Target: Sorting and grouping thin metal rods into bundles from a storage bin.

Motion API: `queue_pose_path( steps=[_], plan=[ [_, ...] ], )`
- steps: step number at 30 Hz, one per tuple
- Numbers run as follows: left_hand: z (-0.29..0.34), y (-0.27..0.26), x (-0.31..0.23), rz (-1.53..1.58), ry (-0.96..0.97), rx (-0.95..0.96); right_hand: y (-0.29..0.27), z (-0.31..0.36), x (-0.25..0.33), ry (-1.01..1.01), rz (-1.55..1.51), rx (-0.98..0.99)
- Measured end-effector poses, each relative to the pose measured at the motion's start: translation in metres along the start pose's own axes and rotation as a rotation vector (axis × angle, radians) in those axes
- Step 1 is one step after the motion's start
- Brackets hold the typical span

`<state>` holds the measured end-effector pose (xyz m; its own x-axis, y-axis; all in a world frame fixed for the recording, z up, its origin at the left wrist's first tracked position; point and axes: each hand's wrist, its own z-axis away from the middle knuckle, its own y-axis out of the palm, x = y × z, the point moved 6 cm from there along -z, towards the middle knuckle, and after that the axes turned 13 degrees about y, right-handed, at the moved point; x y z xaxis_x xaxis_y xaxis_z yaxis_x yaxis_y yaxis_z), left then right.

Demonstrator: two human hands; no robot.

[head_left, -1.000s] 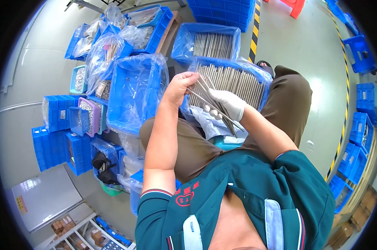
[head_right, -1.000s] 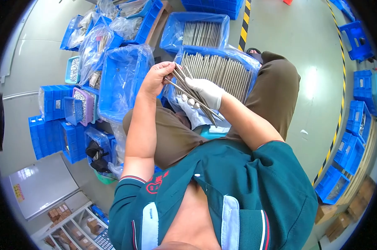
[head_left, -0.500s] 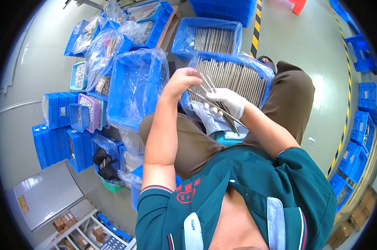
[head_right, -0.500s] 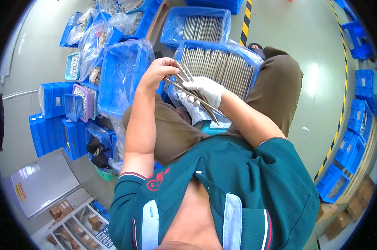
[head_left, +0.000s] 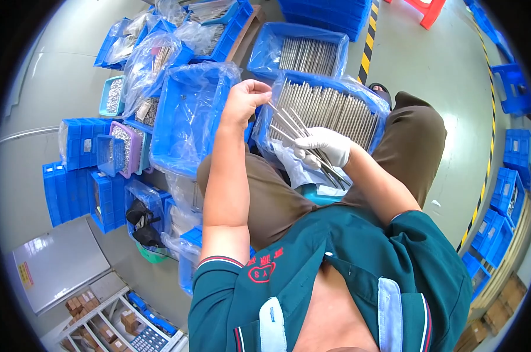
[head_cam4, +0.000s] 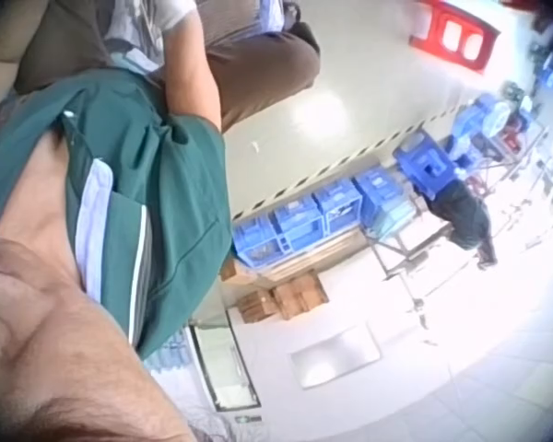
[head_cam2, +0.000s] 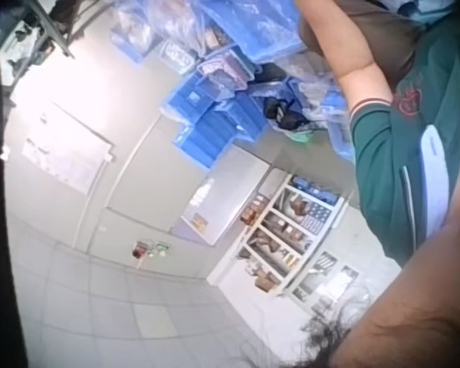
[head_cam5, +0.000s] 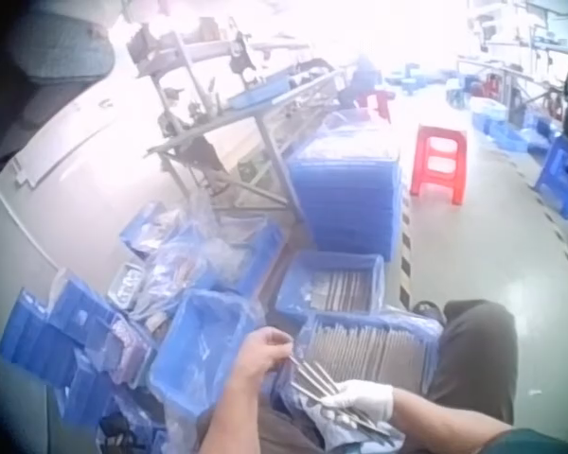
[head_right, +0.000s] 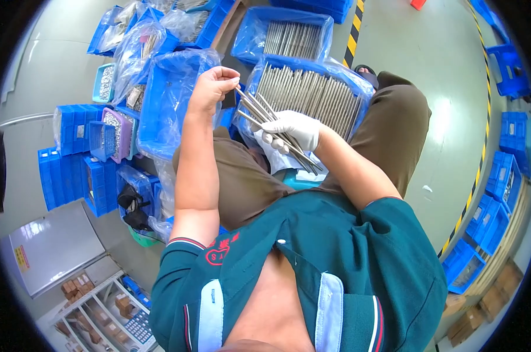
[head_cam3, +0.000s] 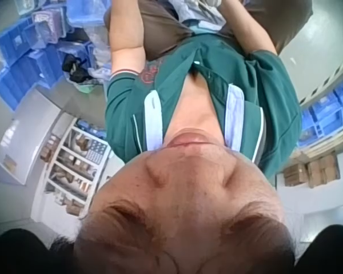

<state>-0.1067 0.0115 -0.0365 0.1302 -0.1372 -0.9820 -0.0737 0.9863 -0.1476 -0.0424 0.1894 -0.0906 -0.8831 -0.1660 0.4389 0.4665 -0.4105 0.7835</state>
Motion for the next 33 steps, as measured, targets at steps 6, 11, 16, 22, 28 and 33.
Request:
queue_pose_path(
  steps=[6, 11, 16, 22, 28, 33],
  plan=[
    [-0.001, -0.03, -0.003, -0.002, 0.146, -0.201, 0.0, 0.001, -0.002, -0.018, 0.046, -0.033],
    [0.003, -0.033, -0.01, -0.23, 0.277, -0.128, 0.004, 0.016, 0.012, -0.038, 0.177, -0.047],
    [0.011, -0.042, -0.013, -0.296, 0.318, -0.177, -0.011, 0.022, 0.016, -0.113, 0.119, -0.139],
    [0.024, -0.05, -0.008, -0.287, 0.322, -0.202, -0.016, 0.034, 0.038, -0.265, 0.031, -0.17],
    [0.034, -0.015, -0.003, -0.005, 0.281, -0.041, -0.049, 0.047, 0.064, -0.612, -0.26, -0.142],
    [0.048, 0.039, 0.012, 0.137, 0.218, 0.11, -0.067, 0.039, 0.064, -0.639, -0.504, -0.145]
  ],
)
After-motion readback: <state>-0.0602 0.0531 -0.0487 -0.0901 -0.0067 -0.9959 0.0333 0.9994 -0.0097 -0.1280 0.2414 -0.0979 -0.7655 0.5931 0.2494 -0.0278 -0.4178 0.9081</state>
